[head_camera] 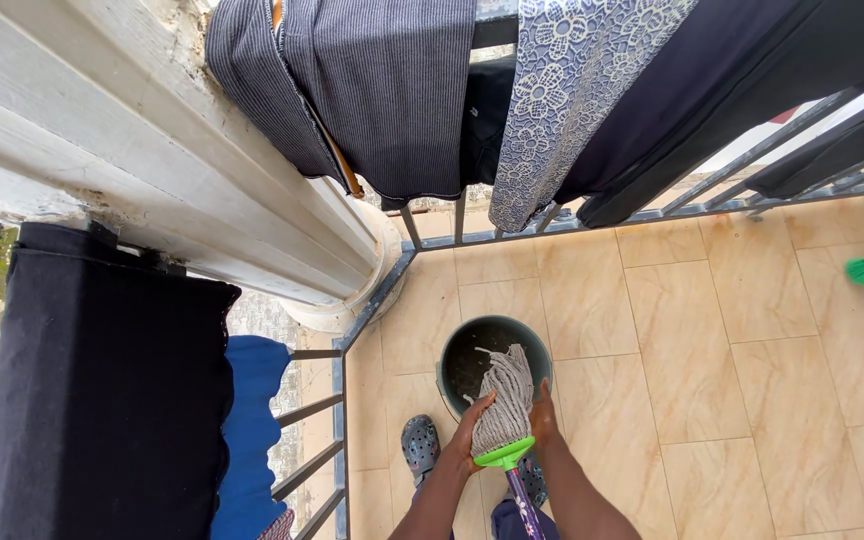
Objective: Mopping the tiled floor of a balcony and rinsing the mop in a bucket.
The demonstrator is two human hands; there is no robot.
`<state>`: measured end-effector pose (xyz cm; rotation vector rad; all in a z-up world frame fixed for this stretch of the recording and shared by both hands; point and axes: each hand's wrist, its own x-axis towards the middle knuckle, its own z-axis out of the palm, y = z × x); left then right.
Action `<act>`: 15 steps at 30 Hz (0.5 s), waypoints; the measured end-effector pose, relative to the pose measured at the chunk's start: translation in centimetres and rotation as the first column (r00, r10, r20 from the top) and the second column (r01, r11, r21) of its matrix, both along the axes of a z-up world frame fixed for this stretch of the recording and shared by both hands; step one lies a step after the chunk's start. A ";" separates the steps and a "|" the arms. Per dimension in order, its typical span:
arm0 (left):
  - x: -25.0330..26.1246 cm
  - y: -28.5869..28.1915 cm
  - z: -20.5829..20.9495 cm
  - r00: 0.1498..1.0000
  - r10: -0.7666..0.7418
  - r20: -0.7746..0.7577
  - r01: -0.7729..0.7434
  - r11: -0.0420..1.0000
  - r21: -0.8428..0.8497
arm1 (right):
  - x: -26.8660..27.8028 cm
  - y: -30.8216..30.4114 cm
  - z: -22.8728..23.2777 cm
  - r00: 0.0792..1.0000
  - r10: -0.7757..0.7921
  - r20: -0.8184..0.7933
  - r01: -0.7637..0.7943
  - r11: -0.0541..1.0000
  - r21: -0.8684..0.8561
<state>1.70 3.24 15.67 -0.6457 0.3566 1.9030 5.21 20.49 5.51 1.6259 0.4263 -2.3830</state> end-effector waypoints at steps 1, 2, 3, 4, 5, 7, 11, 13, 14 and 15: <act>0.0 0.2 0.5 1.000 -0.003 0.001 0.003 1.000 0.000 | -0.3 -0.5 0.3 1.000 -0.003 0.001 0.003 1.000 0.000; 0.0 0.3 1.1 1.000 0.004 0.031 -0.004 1.000 -0.014 | -0.7 -1.0 0.6 0.990 -0.044 -0.135 0.036 0.997 -0.063; 0.0 0.5 1.5 0.998 0.015 0.061 -0.013 1.000 -0.028 | -1.0 -1.5 0.9 0.960 -0.089 -0.265 0.056 0.990 -0.130; 0.1 0.6 1.7 0.998 0.015 0.062 -0.014 1.000 -0.028 | -1.5 -2.0 1.4 0.960 -0.088 -0.264 0.055 0.990 -0.130; 0.3 0.7 1.8 0.997 0.010 0.081 -0.009 1.000 -0.017 | -1.9 -2.5 1.9 0.912 -0.140 -0.385 0.065 0.977 -0.201; 0.8 0.5 1.9 0.995 0.005 0.101 -0.004 1.000 -0.009 | -2.7 -3.1 3.1 0.847 -0.199 -0.492 0.066 0.959 -0.275; 1.2 0.0 2.4 0.996 0.011 0.093 -0.012 1.000 0.011 | -4.0 -1.9 5.6 0.707 -0.271 -0.653 0.030 0.935 -0.355; 1.1 -0.3 2.7 0.996 0.015 0.093 -0.015 1.000 0.005 | -4.5 -0.8 6.5 0.678 -0.251 -0.691 0.006 0.942 -0.336; 1.0 -0.5 2.8 0.995 0.000 0.099 0.000 1.000 0.000 | -4.7 -0.3 6.9 0.728 -0.167 -0.665 -0.007 0.968 -0.250; 0.8 -0.7 2.8 0.995 -0.013 0.103 0.014 1.000 -0.005 | -5.0 0.1 7.2 0.771 -0.083 -0.631 -0.028 0.986 -0.164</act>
